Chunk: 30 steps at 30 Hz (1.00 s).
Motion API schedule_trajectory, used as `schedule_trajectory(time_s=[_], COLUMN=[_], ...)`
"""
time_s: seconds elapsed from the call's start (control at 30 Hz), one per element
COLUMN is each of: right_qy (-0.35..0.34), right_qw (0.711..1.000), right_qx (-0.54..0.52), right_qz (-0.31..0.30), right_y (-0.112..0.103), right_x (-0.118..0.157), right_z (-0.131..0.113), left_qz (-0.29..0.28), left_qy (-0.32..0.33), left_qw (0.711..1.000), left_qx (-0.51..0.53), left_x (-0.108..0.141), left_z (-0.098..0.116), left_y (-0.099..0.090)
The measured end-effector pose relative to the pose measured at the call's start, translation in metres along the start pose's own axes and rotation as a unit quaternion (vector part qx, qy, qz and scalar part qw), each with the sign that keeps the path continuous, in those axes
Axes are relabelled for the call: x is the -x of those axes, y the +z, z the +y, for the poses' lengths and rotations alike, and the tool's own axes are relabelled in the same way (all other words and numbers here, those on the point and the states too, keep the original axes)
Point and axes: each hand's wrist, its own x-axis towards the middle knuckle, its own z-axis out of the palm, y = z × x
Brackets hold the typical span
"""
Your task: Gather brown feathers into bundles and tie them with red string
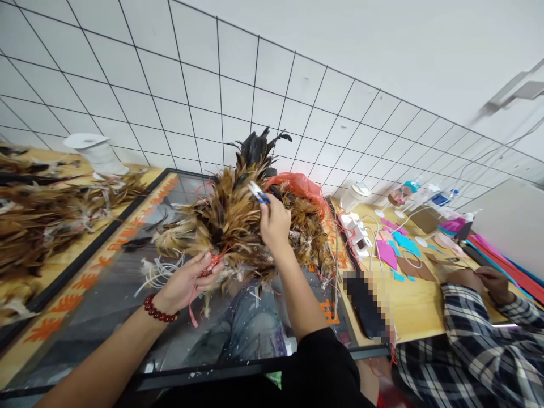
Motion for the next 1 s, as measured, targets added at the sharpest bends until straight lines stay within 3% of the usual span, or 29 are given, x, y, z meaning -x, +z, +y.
schedule_trajectory(time_s=[0.07,0.1,0.2,0.27,0.37,0.5,0.57,0.67,0.73,0.8,0.9,1.0], right_qy=[0.026,0.004,-0.179,-0.243,-0.167,-0.002,0.033,-0.049,-0.158,-0.222,-0.209,-0.120], right_qw=[0.997,0.996,0.983,0.969,0.984,0.998,0.994,0.994,0.986,0.974,0.976,0.992], right_qx=[-0.050,-0.061,-0.050,-0.014,0.024,-0.003,-0.029,-0.049,-0.051,-0.036,0.013,0.033], right_qz=[0.048,0.058,-0.005,-0.050,-0.050,0.057,0.102,0.085,0.020,-0.034,-0.058,-0.021], right_y=[-0.008,-0.011,-0.014,-0.011,-0.007,-0.016,-0.025,-0.032,-0.030,-0.023,-0.013,-0.012], right_x=[0.010,0.021,0.058,0.069,0.048,-0.002,-0.007,0.021,0.046,0.061,0.048,0.005], right_z=[0.001,-0.001,-0.017,-0.025,-0.020,0.007,0.011,-0.003,-0.018,-0.030,-0.029,-0.008], left_qz=[0.025,0.038,0.053,0.048,0.040,0.068,0.083,0.075,0.053,0.028,-0.011,-0.068], left_qy=[0.015,0.021,0.026,0.020,0.010,0.023,0.034,0.034,0.026,0.016,-0.011,-0.044], left_qw=[1.000,0.999,0.998,0.999,0.999,0.996,0.994,0.996,0.998,0.999,1.000,0.996], left_qx=[-0.002,-0.004,-0.007,-0.010,-0.025,-0.049,-0.055,-0.040,-0.017,0.001,0.015,0.032], left_x=[0.000,-0.001,-0.001,-0.001,0.001,0.005,0.005,0.004,0.003,0.002,0.002,0.002], left_z=[0.001,0.001,0.001,0.000,-0.001,0.000,0.002,0.004,0.005,0.004,0.004,0.005], left_y=[0.000,0.001,0.002,0.003,0.005,0.008,0.009,0.008,0.006,0.003,-0.001,-0.004])
